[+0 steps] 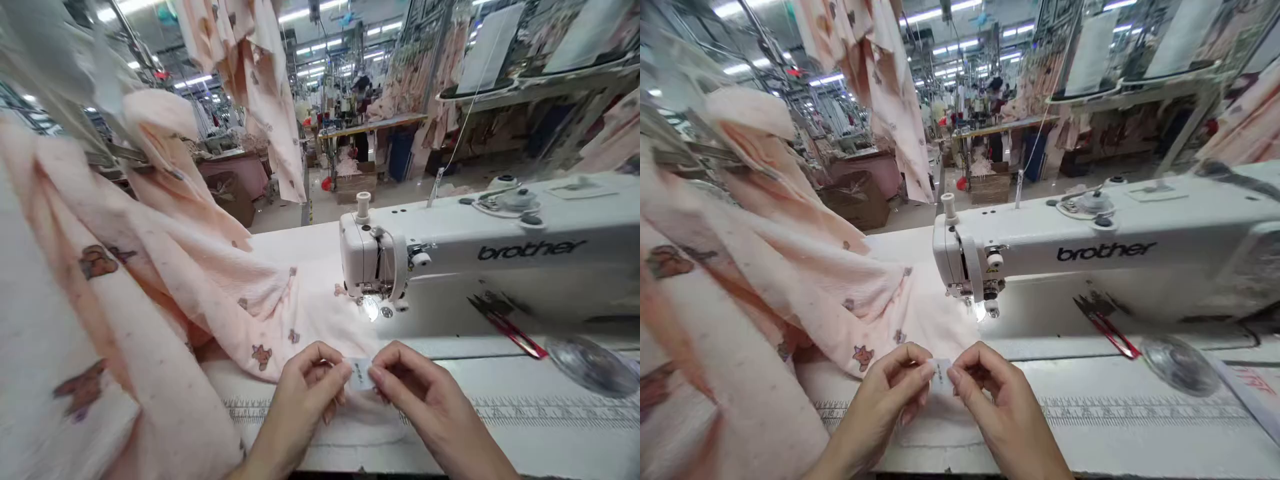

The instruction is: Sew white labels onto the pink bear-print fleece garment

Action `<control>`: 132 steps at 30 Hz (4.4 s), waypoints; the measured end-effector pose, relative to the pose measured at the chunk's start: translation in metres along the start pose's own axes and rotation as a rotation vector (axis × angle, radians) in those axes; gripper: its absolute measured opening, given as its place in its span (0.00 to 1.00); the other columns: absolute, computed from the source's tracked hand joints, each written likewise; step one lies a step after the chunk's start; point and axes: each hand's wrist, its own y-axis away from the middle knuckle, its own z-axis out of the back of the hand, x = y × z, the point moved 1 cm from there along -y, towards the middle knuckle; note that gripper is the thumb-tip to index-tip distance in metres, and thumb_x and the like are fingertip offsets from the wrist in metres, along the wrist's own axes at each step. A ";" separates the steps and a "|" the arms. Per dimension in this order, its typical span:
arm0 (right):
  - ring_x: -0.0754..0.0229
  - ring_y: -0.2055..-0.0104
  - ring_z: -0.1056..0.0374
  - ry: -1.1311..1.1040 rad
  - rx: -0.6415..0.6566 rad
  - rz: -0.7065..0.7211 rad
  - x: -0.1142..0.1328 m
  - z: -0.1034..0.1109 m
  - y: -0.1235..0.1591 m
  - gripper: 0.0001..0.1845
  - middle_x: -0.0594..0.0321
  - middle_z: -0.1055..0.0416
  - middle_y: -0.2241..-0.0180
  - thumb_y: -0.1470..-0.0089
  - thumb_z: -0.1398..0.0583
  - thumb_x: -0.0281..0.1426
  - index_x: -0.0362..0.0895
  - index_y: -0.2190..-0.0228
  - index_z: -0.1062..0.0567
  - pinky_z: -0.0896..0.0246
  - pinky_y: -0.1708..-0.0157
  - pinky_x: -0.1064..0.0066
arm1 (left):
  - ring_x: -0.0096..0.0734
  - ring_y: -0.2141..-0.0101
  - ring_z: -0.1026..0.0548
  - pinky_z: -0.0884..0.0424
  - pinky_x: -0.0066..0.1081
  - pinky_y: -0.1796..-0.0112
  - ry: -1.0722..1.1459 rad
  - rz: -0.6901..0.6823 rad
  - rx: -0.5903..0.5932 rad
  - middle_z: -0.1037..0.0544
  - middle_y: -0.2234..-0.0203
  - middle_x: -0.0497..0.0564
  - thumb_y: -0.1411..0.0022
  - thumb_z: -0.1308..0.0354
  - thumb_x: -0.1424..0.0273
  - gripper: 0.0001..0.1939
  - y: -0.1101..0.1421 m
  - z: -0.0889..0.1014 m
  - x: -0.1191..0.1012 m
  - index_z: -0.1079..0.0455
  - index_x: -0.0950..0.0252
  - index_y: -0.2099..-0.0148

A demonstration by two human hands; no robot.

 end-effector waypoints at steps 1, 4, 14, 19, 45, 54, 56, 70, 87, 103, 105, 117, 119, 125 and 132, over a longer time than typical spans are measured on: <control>0.67 0.71 0.42 -0.006 -0.010 -0.018 -0.002 0.001 -0.001 0.15 0.70 0.40 0.76 0.44 0.44 0.42 0.44 0.75 0.33 0.48 0.69 0.78 | 0.15 0.83 0.42 0.47 0.18 0.83 -0.021 0.008 0.020 0.35 0.82 0.43 0.44 0.42 0.58 0.17 0.000 0.001 -0.001 0.39 0.68 0.65; 0.66 0.72 0.42 -0.003 -0.034 -0.042 -0.011 0.003 -0.004 0.15 0.69 0.39 0.76 0.45 0.43 0.42 0.44 0.74 0.33 0.47 0.69 0.77 | 0.16 0.82 0.41 0.44 0.18 0.82 -0.084 0.038 0.075 0.34 0.80 0.45 0.44 0.42 0.58 0.19 -0.001 0.002 -0.004 0.37 0.68 0.59; 0.61 0.67 0.39 0.540 -0.292 0.329 -0.053 0.024 -0.005 0.09 0.62 0.36 0.68 0.40 0.48 0.34 0.46 0.60 0.32 0.43 0.67 0.72 | 0.23 0.80 0.31 0.36 0.22 0.78 -0.508 -0.046 0.023 0.29 0.80 0.48 0.45 0.43 0.65 0.10 -0.059 -0.003 -0.036 0.33 0.69 0.69; 0.56 0.64 0.41 0.924 -0.297 0.622 -0.072 0.019 -0.015 0.10 0.55 0.39 0.66 0.42 0.48 0.24 0.39 0.58 0.31 0.43 0.65 0.65 | 0.23 0.81 0.32 0.39 0.23 0.78 -0.706 -0.040 0.070 0.30 0.82 0.47 0.47 0.44 0.71 0.05 -0.099 -0.005 -0.019 0.31 0.69 0.72; 0.56 0.64 0.42 0.955 -0.310 0.476 -0.074 0.027 -0.024 0.07 0.57 0.40 0.66 0.41 0.49 0.27 0.41 0.65 0.32 0.41 0.68 0.66 | 0.24 0.76 0.33 0.39 0.23 0.74 -0.800 -0.098 0.079 0.28 0.78 0.47 0.46 0.46 0.68 0.08 -0.105 -0.002 -0.007 0.30 0.67 0.70; 0.57 0.63 0.40 0.930 -0.360 0.516 -0.076 0.025 -0.026 0.05 0.57 0.39 0.65 0.41 0.48 0.26 0.41 0.65 0.32 0.41 0.63 0.64 | 0.24 0.80 0.32 0.39 0.24 0.76 -0.617 -0.040 0.107 0.29 0.80 0.46 0.45 0.46 0.65 0.10 -0.103 -0.006 -0.007 0.32 0.67 0.69; 0.56 0.62 0.40 0.938 -0.371 0.524 -0.076 0.025 -0.026 0.05 0.57 0.38 0.66 0.41 0.48 0.26 0.40 0.64 0.33 0.41 0.62 0.64 | 0.24 0.78 0.31 0.38 0.25 0.76 -0.643 -0.043 0.084 0.28 0.79 0.47 0.46 0.45 0.65 0.10 -0.103 -0.007 -0.003 0.31 0.67 0.70; 0.58 0.67 0.43 0.982 -0.356 0.581 -0.073 0.026 -0.027 0.15 0.55 0.40 0.67 0.42 0.47 0.25 0.36 0.54 0.29 0.40 0.68 0.66 | 0.27 0.76 0.29 0.36 0.25 0.74 -0.706 -0.060 0.029 0.26 0.77 0.49 0.48 0.45 0.66 0.09 -0.103 -0.011 0.002 0.30 0.67 0.71; 0.57 0.66 0.43 0.996 -0.344 0.586 -0.073 0.024 -0.027 0.15 0.54 0.40 0.67 0.42 0.48 0.25 0.35 0.55 0.28 0.40 0.70 0.66 | 0.25 0.78 0.30 0.36 0.24 0.76 -0.697 -0.040 0.045 0.26 0.78 0.48 0.48 0.46 0.66 0.08 -0.105 -0.008 0.003 0.31 0.67 0.71; 0.56 0.66 0.42 0.998 -0.334 0.623 -0.072 0.025 -0.026 0.15 0.53 0.40 0.67 0.42 0.48 0.24 0.35 0.54 0.29 0.39 0.69 0.64 | 0.39 0.45 0.37 0.35 0.37 0.45 -1.287 -0.858 0.305 0.34 0.47 0.61 0.36 0.52 0.73 0.17 -0.060 0.010 0.007 0.40 0.72 0.46; 0.56 0.66 0.42 0.996 -0.331 0.629 -0.073 0.025 -0.027 0.15 0.52 0.40 0.67 0.42 0.47 0.23 0.34 0.54 0.29 0.39 0.69 0.64 | 0.42 0.41 0.42 0.37 0.39 0.43 -1.349 -0.966 0.340 0.36 0.45 0.64 0.36 0.53 0.73 0.20 -0.060 0.010 0.012 0.43 0.76 0.43; 0.57 0.66 0.43 0.983 -0.329 0.628 -0.074 0.024 -0.025 0.16 0.53 0.41 0.67 0.42 0.48 0.24 0.34 0.53 0.31 0.39 0.69 0.64 | 0.41 0.41 0.42 0.37 0.37 0.43 -1.448 -0.978 0.348 0.38 0.43 0.65 0.36 0.54 0.73 0.22 -0.060 0.009 0.017 0.43 0.75 0.41; 0.57 0.66 0.43 1.010 -0.331 0.634 -0.073 0.023 -0.026 0.16 0.53 0.41 0.67 0.41 0.48 0.24 0.33 0.52 0.31 0.39 0.69 0.64 | 0.41 0.41 0.43 0.37 0.37 0.44 -1.441 -0.994 0.340 0.38 0.43 0.65 0.36 0.54 0.74 0.22 -0.060 0.009 0.018 0.43 0.76 0.41; 0.55 0.65 0.42 1.045 -0.352 0.651 -0.073 0.022 -0.026 0.16 0.51 0.40 0.67 0.42 0.48 0.23 0.30 0.53 0.30 0.38 0.69 0.63 | 0.42 0.41 0.42 0.36 0.38 0.44 -1.484 -0.976 0.342 0.39 0.43 0.65 0.36 0.54 0.73 0.23 -0.060 0.008 0.020 0.44 0.75 0.40; 0.55 0.67 0.40 1.216 -0.288 0.644 -0.069 0.026 -0.036 0.18 0.51 0.38 0.68 0.41 0.51 0.24 0.32 0.53 0.29 0.37 0.72 0.64 | 0.48 0.44 0.38 0.33 0.42 0.47 -1.531 -1.043 0.316 0.36 0.46 0.68 0.39 0.52 0.75 0.24 -0.066 0.008 0.022 0.44 0.79 0.42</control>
